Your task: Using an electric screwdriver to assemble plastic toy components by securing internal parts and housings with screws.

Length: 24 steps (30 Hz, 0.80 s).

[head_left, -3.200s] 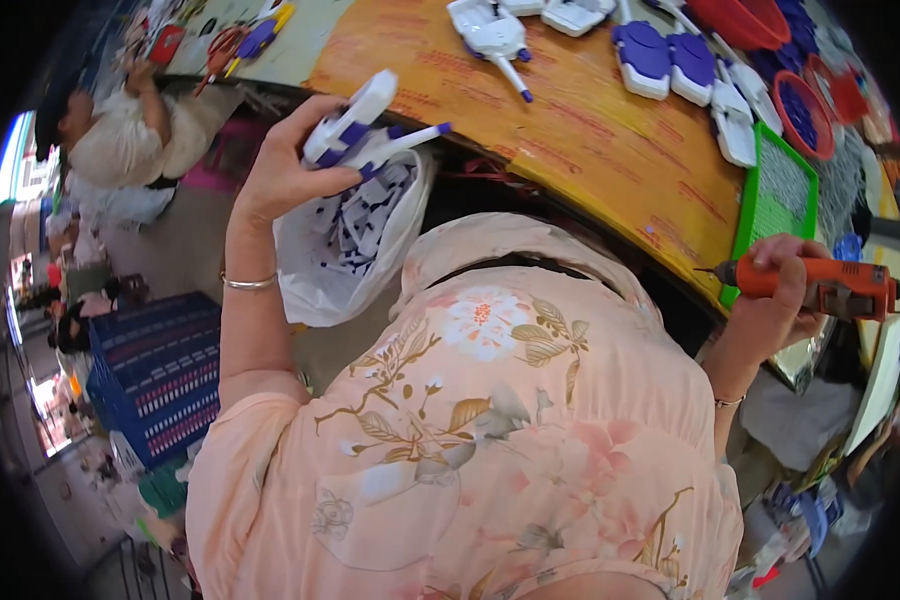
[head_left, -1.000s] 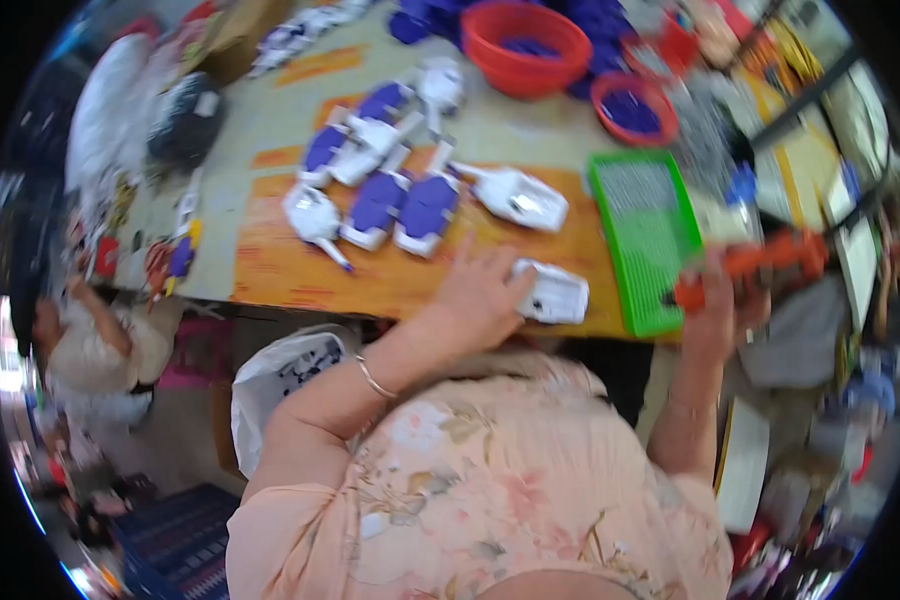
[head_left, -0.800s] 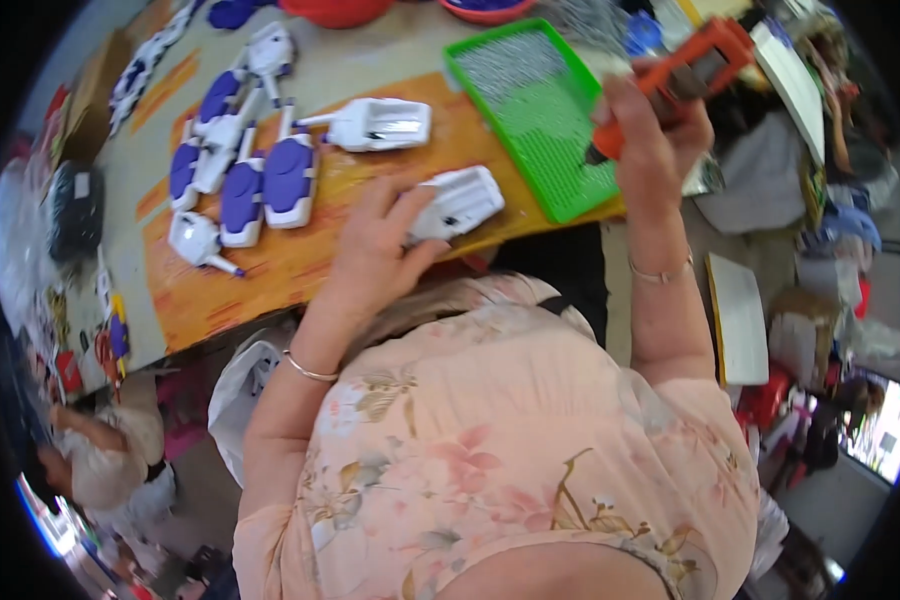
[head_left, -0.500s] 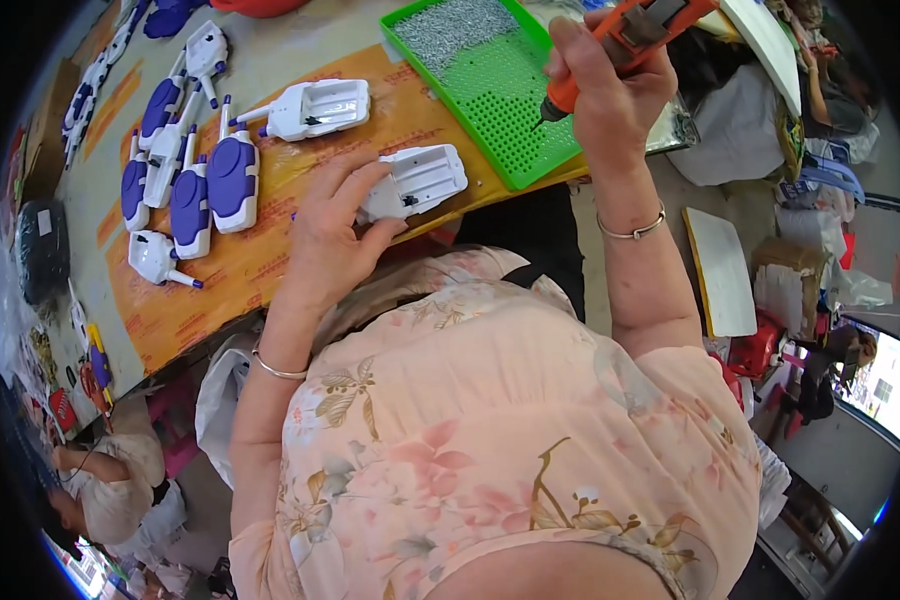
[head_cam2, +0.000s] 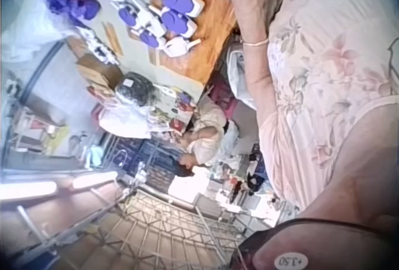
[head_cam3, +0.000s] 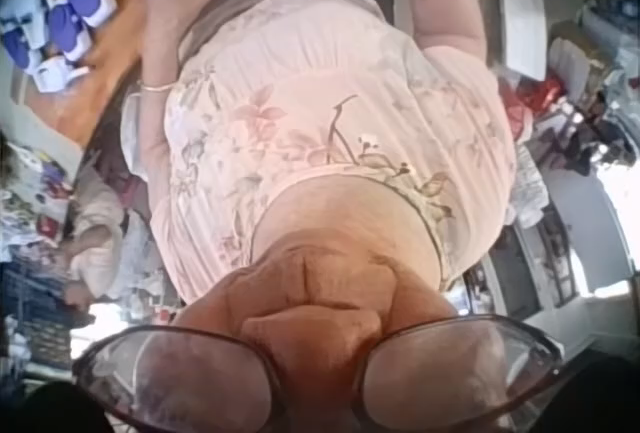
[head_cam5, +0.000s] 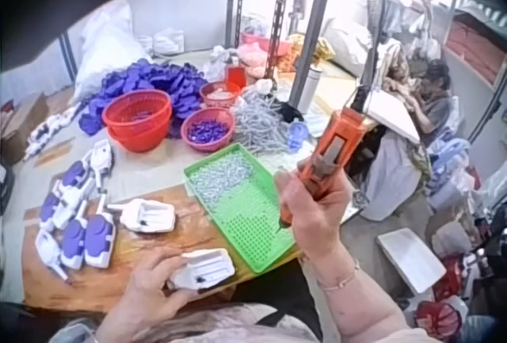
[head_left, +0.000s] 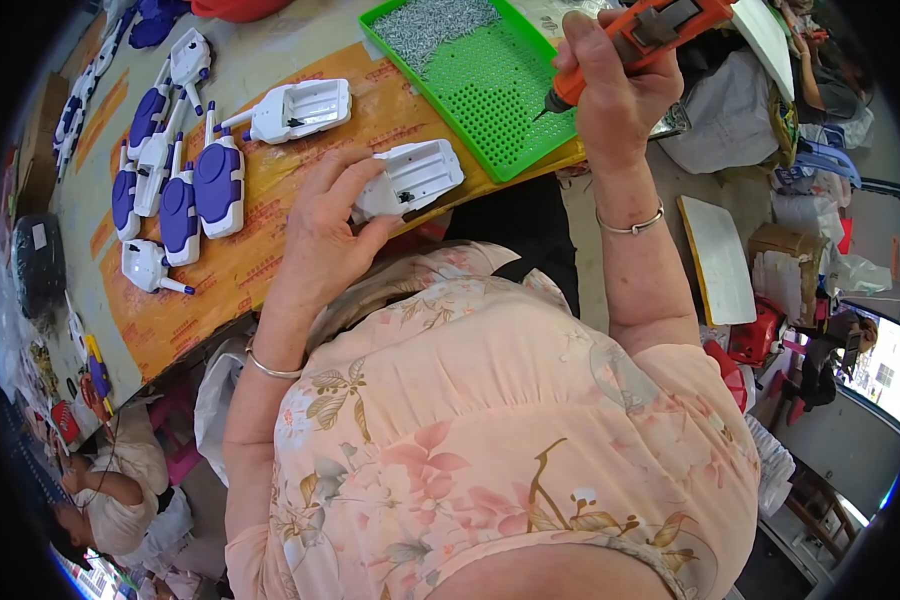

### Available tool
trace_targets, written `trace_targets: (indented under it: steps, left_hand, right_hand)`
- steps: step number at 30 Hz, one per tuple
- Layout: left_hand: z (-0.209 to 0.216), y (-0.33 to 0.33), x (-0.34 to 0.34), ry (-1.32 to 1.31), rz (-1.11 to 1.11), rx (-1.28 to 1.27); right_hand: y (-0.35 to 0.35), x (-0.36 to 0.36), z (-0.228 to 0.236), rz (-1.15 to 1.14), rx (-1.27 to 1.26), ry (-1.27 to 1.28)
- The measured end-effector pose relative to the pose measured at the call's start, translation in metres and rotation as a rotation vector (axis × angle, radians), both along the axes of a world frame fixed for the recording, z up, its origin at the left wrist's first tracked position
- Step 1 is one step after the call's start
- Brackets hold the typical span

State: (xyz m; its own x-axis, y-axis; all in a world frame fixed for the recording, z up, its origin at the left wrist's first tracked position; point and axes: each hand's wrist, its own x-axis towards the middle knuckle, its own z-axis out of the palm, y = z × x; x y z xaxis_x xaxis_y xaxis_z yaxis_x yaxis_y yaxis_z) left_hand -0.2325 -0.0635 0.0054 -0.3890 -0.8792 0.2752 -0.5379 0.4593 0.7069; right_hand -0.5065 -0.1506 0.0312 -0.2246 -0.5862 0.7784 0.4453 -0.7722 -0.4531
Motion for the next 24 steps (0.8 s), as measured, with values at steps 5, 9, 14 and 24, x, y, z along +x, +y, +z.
trace_targets:
  steps: [5, 9, 14, 24]
  left_hand:
    - [0.001, 0.003, 0.0, 0.005, 0.016, 0.004]
    - [0.0, 0.002, 0.0, 0.001, 0.012, -0.011]
    - [-0.003, 0.003, 0.001, 0.015, 0.02, 0.004]
    - [0.0, 0.006, 0.002, 0.027, 0.054, 0.047]
  right_hand:
    - [0.014, 0.002, 0.008, -0.28, 0.413, 0.199]
    - [0.011, 0.0, 0.002, -0.294, 0.407, 0.221]
    - [0.01, 0.003, 0.004, -0.256, 0.384, 0.183]
    - [0.016, 0.005, 0.024, -0.29, 0.445, 0.284]
